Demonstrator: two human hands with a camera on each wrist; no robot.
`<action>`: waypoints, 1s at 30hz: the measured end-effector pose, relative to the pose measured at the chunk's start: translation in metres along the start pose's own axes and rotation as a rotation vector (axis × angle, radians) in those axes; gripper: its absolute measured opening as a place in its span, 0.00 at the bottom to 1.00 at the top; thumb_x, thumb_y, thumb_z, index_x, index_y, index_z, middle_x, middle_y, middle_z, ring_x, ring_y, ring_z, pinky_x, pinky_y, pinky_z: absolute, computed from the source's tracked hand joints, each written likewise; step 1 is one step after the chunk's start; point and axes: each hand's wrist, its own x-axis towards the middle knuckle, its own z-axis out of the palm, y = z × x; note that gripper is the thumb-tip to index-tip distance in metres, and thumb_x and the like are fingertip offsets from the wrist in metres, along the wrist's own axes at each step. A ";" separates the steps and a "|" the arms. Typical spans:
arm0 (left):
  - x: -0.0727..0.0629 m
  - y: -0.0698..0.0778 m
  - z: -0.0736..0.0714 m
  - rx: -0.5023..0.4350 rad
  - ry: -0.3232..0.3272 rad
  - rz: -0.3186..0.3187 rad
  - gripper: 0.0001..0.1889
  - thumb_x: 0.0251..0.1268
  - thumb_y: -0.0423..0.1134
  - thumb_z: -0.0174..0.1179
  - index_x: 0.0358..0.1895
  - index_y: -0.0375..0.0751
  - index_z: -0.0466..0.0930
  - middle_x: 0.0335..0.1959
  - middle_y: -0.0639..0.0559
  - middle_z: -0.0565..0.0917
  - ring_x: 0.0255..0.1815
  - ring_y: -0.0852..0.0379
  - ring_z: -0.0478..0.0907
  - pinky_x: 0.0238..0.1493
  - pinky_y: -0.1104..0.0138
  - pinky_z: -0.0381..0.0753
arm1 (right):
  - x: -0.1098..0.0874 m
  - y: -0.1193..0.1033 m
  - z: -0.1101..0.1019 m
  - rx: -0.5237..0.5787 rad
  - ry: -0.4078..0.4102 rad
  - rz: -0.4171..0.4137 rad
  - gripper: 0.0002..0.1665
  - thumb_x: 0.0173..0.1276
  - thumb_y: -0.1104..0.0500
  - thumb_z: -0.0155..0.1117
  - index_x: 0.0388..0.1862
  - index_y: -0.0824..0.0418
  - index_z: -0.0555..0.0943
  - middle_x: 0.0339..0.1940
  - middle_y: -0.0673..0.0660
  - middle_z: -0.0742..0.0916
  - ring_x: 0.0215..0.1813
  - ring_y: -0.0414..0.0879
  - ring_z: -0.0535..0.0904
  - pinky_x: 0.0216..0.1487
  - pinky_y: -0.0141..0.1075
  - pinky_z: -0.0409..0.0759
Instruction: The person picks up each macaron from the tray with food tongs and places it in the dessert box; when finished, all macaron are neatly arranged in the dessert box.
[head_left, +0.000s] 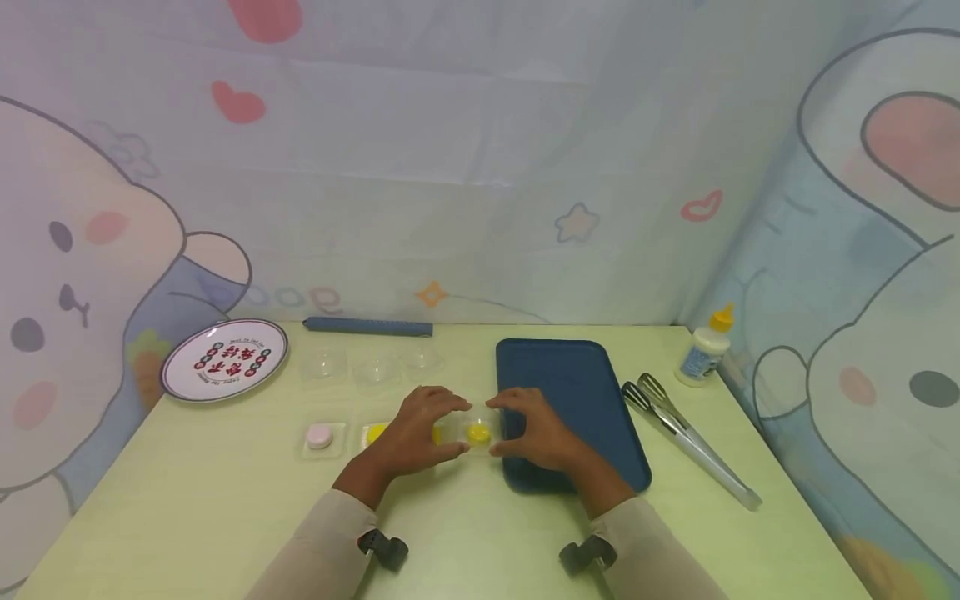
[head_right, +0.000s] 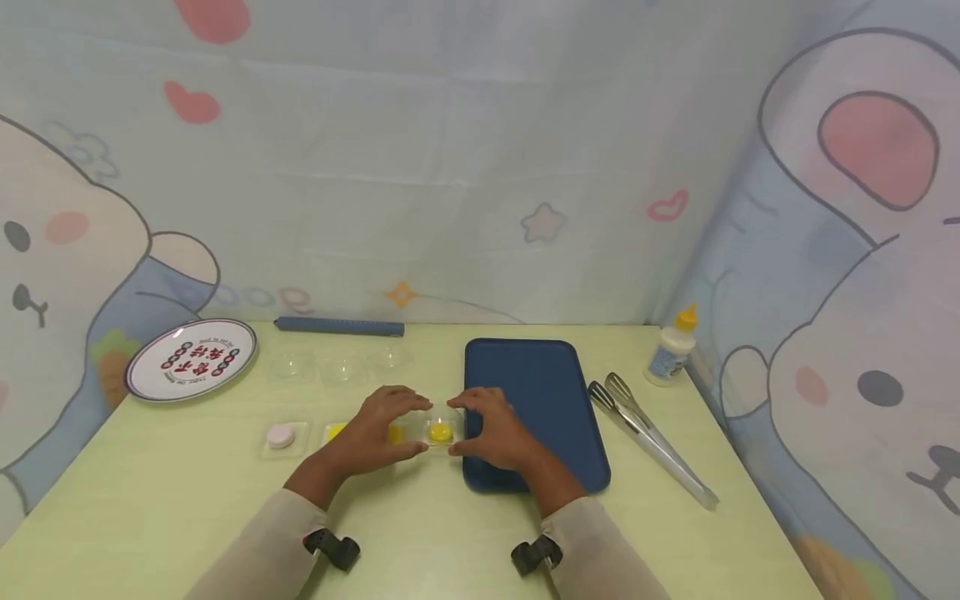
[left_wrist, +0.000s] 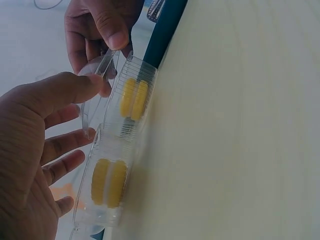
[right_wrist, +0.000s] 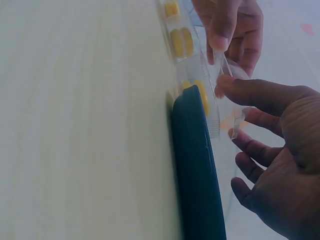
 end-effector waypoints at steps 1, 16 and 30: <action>0.000 -0.001 0.000 0.003 0.001 -0.003 0.29 0.63 0.41 0.79 0.67 0.39 0.84 0.64 0.42 0.86 0.73 0.37 0.75 0.74 0.31 0.69 | 0.000 0.000 0.000 0.002 0.002 -0.002 0.40 0.62 0.57 0.87 0.73 0.60 0.82 0.76 0.63 0.81 0.79 0.65 0.68 0.76 0.72 0.71; 0.000 -0.003 0.001 -0.008 -0.041 -0.060 0.29 0.64 0.41 0.78 0.68 0.39 0.84 0.67 0.43 0.87 0.80 0.35 0.70 0.82 0.20 0.44 | 0.001 0.000 0.004 0.008 -0.004 0.018 0.40 0.63 0.57 0.87 0.73 0.60 0.82 0.76 0.62 0.80 0.81 0.66 0.66 0.77 0.73 0.69; 0.001 -0.007 0.005 0.068 -0.054 -0.084 0.27 0.64 0.44 0.79 0.66 0.40 0.87 0.69 0.45 0.87 0.83 0.34 0.67 0.79 0.16 0.40 | 0.000 0.009 0.009 0.005 0.008 0.011 0.38 0.63 0.57 0.86 0.73 0.58 0.84 0.75 0.61 0.81 0.80 0.65 0.66 0.77 0.74 0.67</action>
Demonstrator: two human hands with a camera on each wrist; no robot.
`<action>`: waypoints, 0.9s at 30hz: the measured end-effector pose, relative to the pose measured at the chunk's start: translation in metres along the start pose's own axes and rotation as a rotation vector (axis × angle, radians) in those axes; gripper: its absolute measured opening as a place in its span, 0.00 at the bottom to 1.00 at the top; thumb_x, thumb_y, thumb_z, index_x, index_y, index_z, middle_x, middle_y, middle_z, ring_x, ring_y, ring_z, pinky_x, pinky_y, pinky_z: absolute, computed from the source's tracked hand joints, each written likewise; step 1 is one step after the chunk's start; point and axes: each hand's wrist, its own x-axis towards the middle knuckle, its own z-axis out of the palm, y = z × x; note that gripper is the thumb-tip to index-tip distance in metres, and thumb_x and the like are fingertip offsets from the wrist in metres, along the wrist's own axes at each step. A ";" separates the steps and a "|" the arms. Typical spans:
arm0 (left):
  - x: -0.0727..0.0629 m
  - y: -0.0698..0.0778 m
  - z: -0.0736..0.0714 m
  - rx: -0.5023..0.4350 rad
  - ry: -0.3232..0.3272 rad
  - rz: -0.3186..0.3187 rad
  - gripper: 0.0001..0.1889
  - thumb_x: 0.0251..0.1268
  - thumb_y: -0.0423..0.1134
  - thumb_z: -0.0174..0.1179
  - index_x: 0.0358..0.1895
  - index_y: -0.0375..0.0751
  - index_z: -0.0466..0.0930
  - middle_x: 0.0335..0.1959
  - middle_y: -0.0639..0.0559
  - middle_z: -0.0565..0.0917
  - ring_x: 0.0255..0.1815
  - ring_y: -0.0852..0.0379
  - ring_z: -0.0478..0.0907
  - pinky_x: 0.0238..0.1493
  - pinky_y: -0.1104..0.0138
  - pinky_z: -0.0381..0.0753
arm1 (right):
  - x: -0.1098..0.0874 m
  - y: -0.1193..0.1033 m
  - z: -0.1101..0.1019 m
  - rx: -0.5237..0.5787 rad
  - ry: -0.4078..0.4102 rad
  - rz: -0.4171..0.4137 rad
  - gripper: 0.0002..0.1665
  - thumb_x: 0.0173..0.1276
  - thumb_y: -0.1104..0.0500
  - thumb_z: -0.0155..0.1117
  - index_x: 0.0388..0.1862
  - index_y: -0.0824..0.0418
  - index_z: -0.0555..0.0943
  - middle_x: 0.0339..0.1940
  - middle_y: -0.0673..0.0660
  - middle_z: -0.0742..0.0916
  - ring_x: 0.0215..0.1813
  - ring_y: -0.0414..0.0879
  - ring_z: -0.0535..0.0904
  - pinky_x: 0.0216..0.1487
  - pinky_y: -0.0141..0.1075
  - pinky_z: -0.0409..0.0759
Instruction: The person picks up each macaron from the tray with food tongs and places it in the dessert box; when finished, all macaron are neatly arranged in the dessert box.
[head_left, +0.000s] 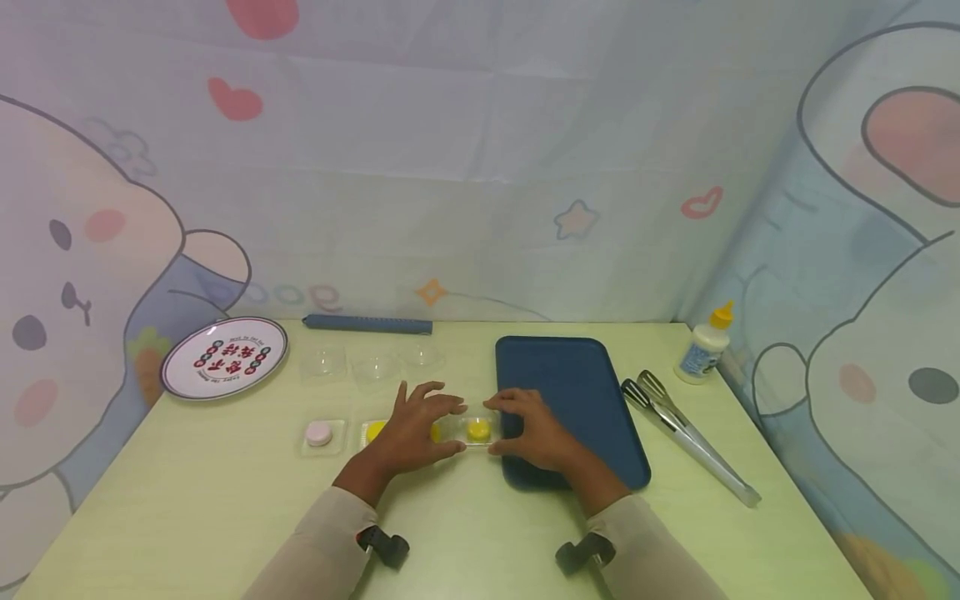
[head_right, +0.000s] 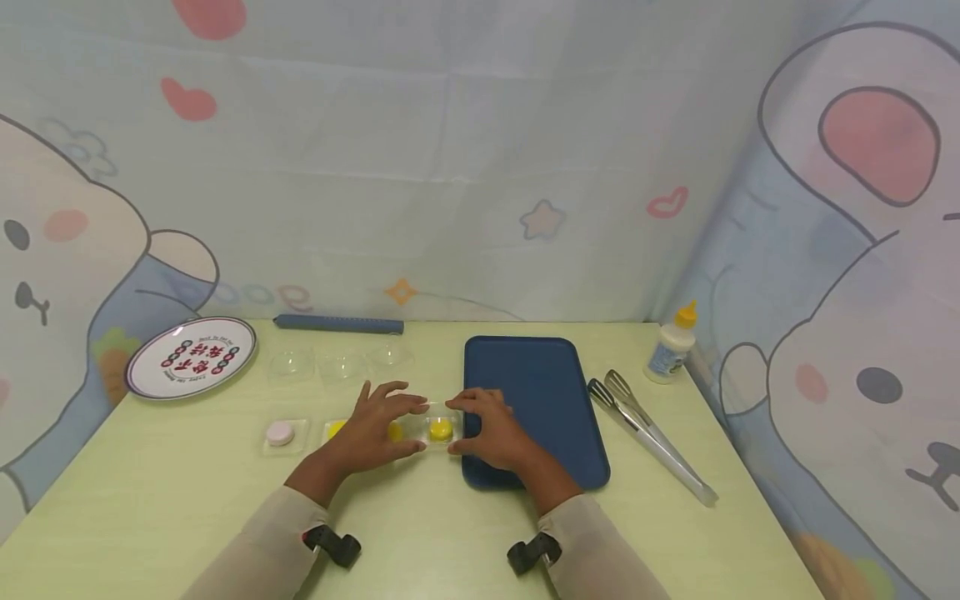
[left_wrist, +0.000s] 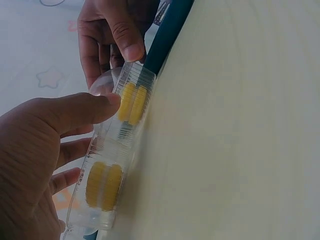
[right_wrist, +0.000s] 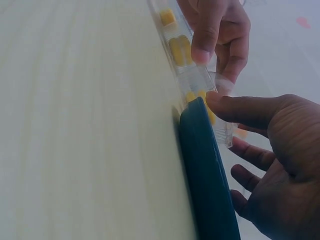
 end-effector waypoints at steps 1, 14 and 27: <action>0.000 0.000 0.000 0.004 -0.005 -0.006 0.27 0.65 0.44 0.78 0.66 0.40 0.87 0.70 0.45 0.87 0.84 0.34 0.66 0.79 0.16 0.40 | 0.000 0.000 0.000 -0.001 -0.001 0.003 0.38 0.64 0.57 0.86 0.73 0.58 0.83 0.75 0.61 0.81 0.80 0.65 0.67 0.77 0.74 0.67; 0.000 -0.001 0.003 0.044 -0.021 -0.048 0.26 0.67 0.47 0.77 0.66 0.44 0.87 0.70 0.48 0.87 0.85 0.34 0.64 0.80 0.17 0.37 | 0.001 0.001 0.002 -0.002 0.031 0.010 0.39 0.59 0.59 0.88 0.70 0.59 0.85 0.74 0.62 0.84 0.77 0.66 0.70 0.77 0.72 0.69; -0.002 -0.002 -0.007 0.060 -0.030 -0.017 0.29 0.66 0.49 0.77 0.69 0.45 0.85 0.72 0.45 0.85 0.84 0.27 0.62 0.78 0.16 0.43 | 0.000 -0.008 0.000 -0.023 0.002 0.073 0.48 0.60 0.56 0.88 0.79 0.54 0.78 0.81 0.61 0.78 0.83 0.66 0.63 0.80 0.81 0.51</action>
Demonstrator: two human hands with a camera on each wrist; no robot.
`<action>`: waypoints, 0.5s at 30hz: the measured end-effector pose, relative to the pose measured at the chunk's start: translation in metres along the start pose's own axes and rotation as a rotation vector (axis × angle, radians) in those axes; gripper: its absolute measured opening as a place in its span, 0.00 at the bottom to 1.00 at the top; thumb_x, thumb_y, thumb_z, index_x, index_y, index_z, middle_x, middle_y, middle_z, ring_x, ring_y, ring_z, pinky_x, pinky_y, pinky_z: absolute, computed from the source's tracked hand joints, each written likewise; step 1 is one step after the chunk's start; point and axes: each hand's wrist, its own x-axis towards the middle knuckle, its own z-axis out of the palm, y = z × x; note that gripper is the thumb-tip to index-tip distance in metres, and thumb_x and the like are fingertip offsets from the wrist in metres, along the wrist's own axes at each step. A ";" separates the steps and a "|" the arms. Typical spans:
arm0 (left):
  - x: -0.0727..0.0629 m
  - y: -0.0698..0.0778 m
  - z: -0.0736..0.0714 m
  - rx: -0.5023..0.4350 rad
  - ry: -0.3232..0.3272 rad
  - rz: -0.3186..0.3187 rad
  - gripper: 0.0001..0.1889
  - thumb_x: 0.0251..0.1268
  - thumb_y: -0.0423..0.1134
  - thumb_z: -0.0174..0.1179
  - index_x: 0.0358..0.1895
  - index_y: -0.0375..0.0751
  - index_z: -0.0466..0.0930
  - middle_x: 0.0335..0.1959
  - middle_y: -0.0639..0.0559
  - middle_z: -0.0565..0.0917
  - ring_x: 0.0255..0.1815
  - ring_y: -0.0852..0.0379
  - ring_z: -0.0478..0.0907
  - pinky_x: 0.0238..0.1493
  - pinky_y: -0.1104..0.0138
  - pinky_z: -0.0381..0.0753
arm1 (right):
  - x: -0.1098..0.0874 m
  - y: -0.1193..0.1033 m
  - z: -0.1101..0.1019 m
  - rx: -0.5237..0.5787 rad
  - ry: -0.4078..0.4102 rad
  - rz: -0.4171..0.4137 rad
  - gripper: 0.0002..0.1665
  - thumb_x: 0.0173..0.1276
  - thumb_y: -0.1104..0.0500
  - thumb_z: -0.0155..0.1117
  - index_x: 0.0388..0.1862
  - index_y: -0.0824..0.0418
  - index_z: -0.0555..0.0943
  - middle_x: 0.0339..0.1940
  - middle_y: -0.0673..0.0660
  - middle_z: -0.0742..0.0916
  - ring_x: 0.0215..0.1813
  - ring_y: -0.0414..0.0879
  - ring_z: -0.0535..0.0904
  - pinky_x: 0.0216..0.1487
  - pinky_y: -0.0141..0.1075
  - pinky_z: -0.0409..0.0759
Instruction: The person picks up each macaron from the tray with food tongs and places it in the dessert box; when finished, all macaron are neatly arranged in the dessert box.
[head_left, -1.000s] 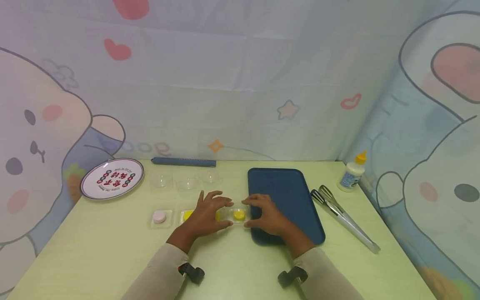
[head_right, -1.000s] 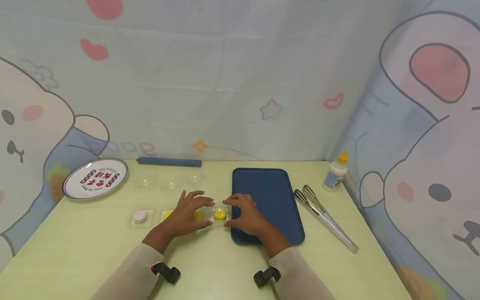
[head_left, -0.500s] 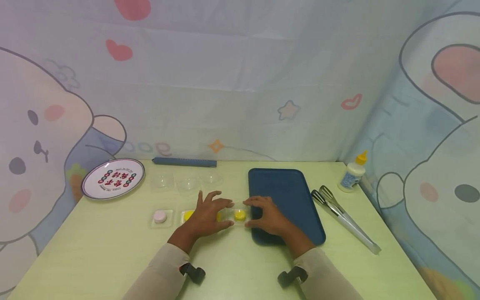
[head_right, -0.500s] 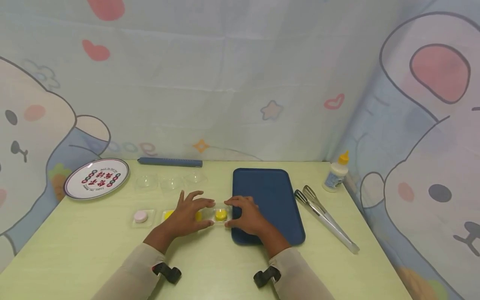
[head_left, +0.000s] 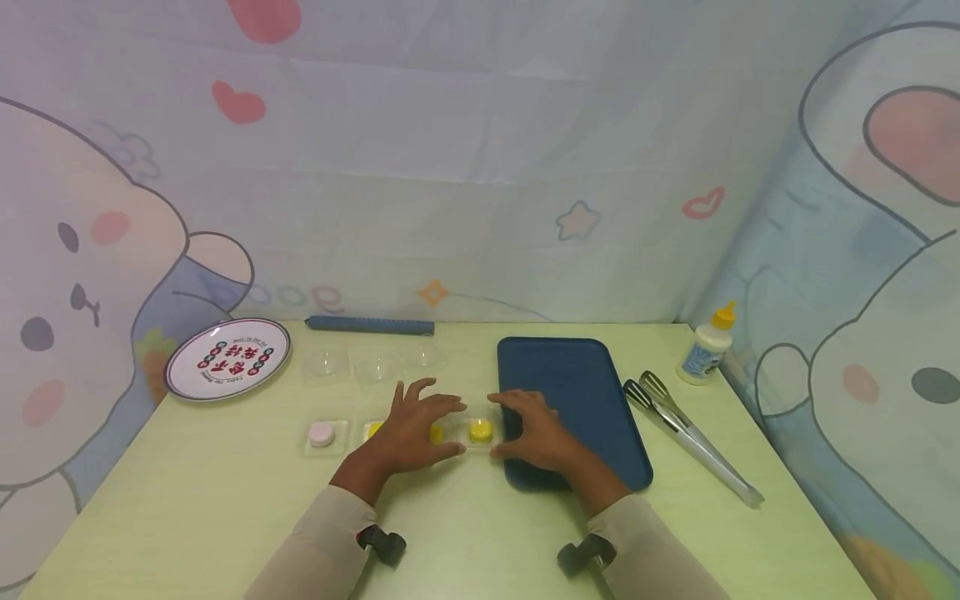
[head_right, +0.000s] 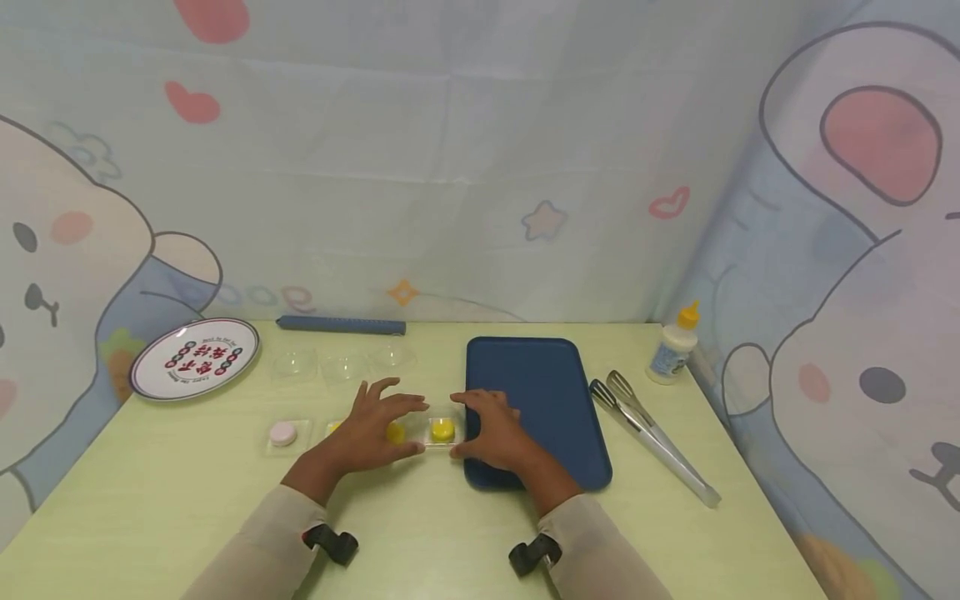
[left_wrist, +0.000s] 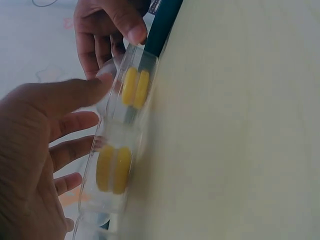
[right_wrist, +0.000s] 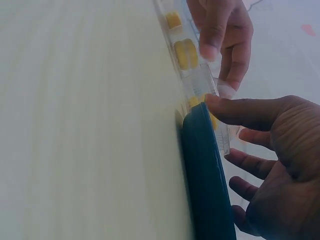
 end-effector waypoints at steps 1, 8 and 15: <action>-0.001 -0.001 -0.002 0.002 0.002 -0.002 0.30 0.67 0.50 0.76 0.69 0.44 0.85 0.72 0.44 0.85 0.84 0.27 0.62 0.78 0.16 0.44 | 0.000 -0.002 -0.001 -0.002 -0.010 0.002 0.49 0.61 0.56 0.87 0.80 0.54 0.76 0.82 0.61 0.77 0.84 0.66 0.62 0.79 0.83 0.49; -0.005 -0.013 -0.014 0.015 0.004 -0.077 0.31 0.72 0.57 0.69 0.72 0.46 0.83 0.74 0.44 0.83 0.86 0.30 0.61 0.80 0.18 0.41 | 0.002 -0.009 -0.004 -0.002 -0.049 -0.015 0.50 0.62 0.53 0.86 0.82 0.55 0.74 0.83 0.63 0.74 0.86 0.68 0.60 0.78 0.85 0.48; -0.006 -0.028 -0.027 0.012 0.022 -0.104 0.31 0.75 0.58 0.65 0.74 0.45 0.81 0.76 0.44 0.82 0.85 0.28 0.61 0.78 0.15 0.37 | 0.011 -0.007 -0.005 -0.037 -0.099 -0.027 0.50 0.65 0.46 0.84 0.83 0.52 0.73 0.86 0.61 0.71 0.88 0.67 0.57 0.78 0.86 0.45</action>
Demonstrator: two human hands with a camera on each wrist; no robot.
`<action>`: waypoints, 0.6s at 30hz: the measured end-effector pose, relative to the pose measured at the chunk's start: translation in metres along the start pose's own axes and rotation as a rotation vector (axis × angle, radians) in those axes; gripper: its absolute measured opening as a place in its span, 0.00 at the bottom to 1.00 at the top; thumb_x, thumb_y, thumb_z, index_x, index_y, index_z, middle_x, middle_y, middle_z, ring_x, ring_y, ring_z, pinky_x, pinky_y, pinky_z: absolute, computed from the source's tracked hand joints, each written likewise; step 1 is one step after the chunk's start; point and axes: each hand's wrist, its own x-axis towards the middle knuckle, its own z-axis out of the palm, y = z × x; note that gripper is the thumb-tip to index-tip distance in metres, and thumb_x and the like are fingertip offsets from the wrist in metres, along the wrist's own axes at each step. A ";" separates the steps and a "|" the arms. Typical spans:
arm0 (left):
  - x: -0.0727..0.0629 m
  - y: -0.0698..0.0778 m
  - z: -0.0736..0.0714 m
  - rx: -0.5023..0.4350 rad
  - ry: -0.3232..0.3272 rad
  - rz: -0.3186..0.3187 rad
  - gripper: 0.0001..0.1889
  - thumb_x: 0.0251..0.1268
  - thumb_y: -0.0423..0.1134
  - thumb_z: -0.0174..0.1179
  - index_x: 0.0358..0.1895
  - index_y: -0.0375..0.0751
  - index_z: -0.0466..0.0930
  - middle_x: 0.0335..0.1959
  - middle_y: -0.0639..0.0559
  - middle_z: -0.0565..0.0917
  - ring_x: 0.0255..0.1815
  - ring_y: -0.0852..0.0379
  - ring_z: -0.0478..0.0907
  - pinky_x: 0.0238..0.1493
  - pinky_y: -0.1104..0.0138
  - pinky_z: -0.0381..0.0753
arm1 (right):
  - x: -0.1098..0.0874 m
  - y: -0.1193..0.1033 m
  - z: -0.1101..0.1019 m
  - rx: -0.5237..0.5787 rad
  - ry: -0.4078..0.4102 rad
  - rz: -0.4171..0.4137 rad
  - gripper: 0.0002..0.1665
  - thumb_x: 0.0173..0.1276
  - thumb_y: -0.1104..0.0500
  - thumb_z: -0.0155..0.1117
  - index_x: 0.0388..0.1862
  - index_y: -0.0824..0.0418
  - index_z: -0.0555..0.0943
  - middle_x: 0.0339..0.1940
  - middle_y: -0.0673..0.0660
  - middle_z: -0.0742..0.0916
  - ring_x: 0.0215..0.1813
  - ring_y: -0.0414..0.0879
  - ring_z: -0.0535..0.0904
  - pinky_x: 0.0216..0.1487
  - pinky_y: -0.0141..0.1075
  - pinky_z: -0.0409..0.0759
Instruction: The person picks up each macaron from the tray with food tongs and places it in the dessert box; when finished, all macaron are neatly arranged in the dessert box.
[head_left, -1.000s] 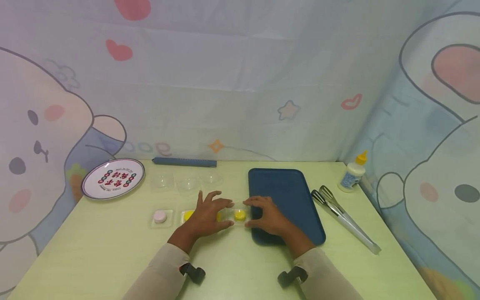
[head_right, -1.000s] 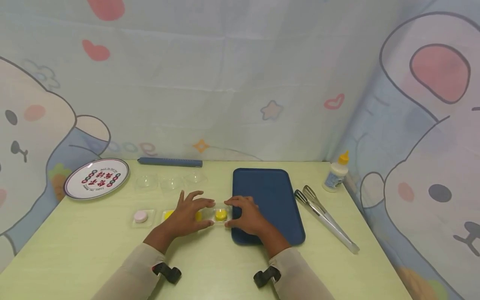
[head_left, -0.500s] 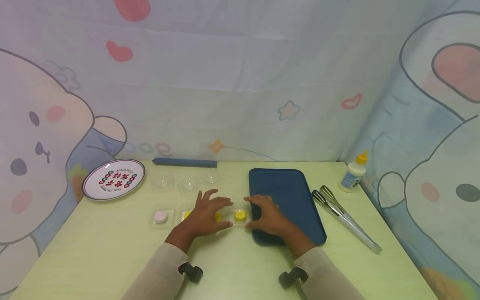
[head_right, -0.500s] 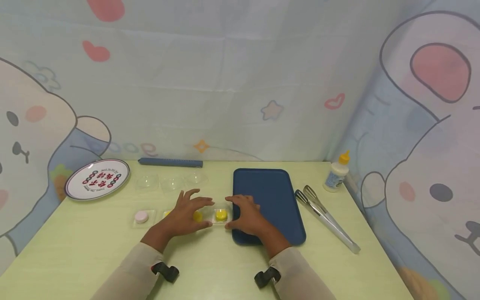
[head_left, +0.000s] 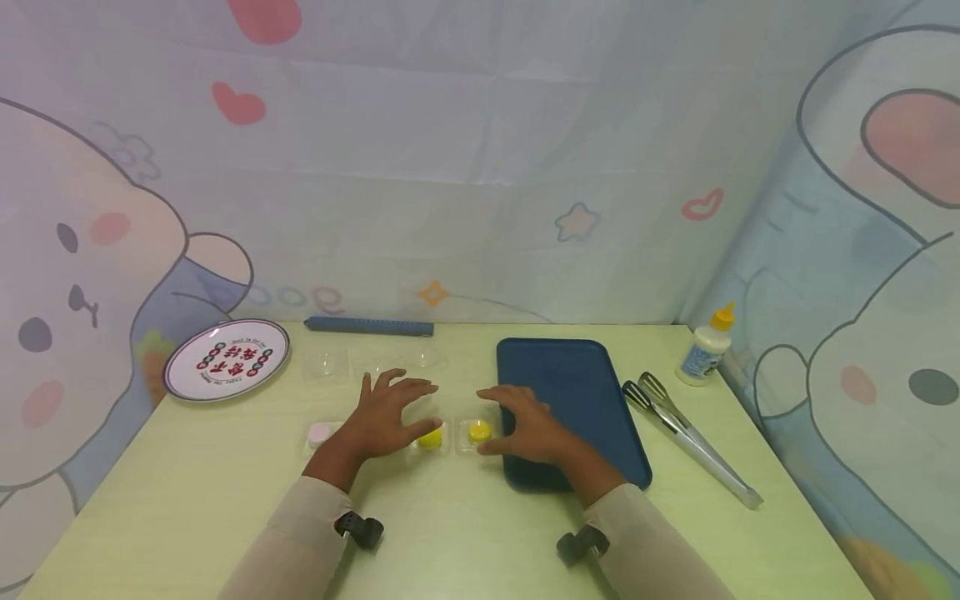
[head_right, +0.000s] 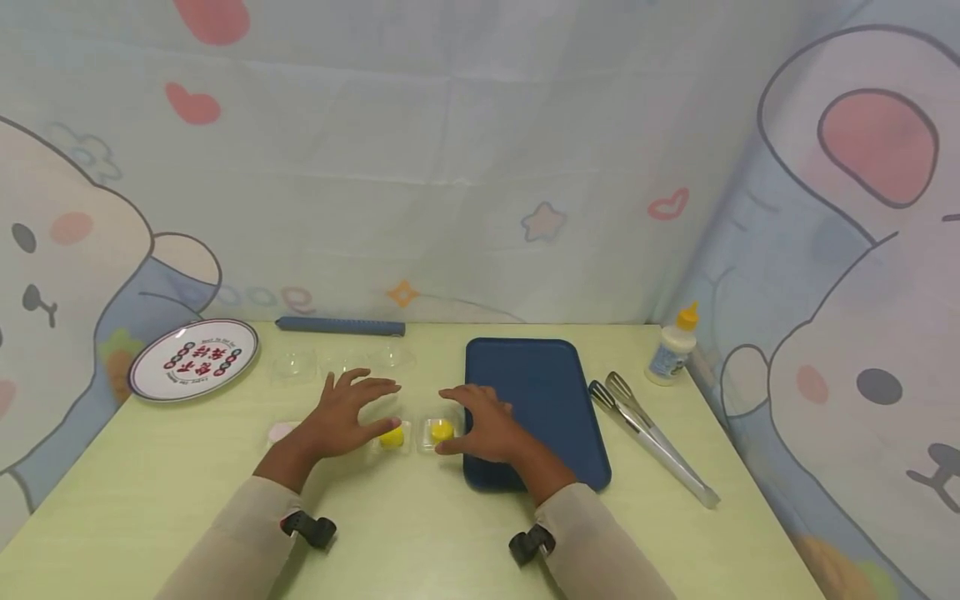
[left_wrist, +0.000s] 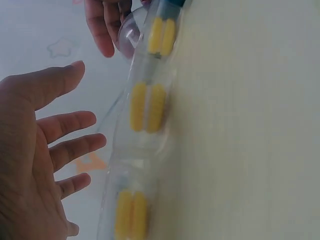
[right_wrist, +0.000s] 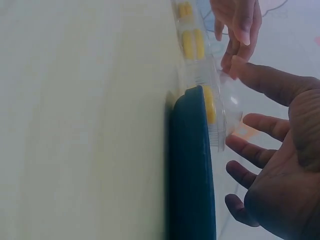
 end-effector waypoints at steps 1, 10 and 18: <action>0.001 -0.002 -0.002 -0.001 0.007 -0.001 0.31 0.75 0.57 0.65 0.74 0.45 0.81 0.76 0.44 0.82 0.84 0.28 0.62 0.78 0.15 0.37 | 0.002 0.000 -0.001 -0.002 -0.006 -0.005 0.50 0.66 0.45 0.83 0.83 0.52 0.73 0.87 0.61 0.71 0.88 0.67 0.57 0.78 0.86 0.45; 0.008 -0.013 -0.015 0.054 0.034 -0.054 0.30 0.76 0.56 0.65 0.74 0.45 0.81 0.76 0.41 0.80 0.83 0.26 0.63 0.76 0.13 0.39 | 0.021 -0.009 -0.008 -0.011 -0.061 -0.011 0.45 0.76 0.39 0.70 0.86 0.51 0.69 0.88 0.58 0.70 0.90 0.65 0.54 0.80 0.85 0.41; 0.019 -0.023 -0.019 0.083 0.015 -0.140 0.31 0.76 0.56 0.65 0.76 0.46 0.79 0.79 0.38 0.77 0.84 0.27 0.61 0.76 0.13 0.39 | 0.039 -0.014 -0.008 -0.015 -0.054 -0.010 0.43 0.77 0.39 0.68 0.85 0.52 0.70 0.84 0.59 0.75 0.88 0.63 0.59 0.81 0.83 0.43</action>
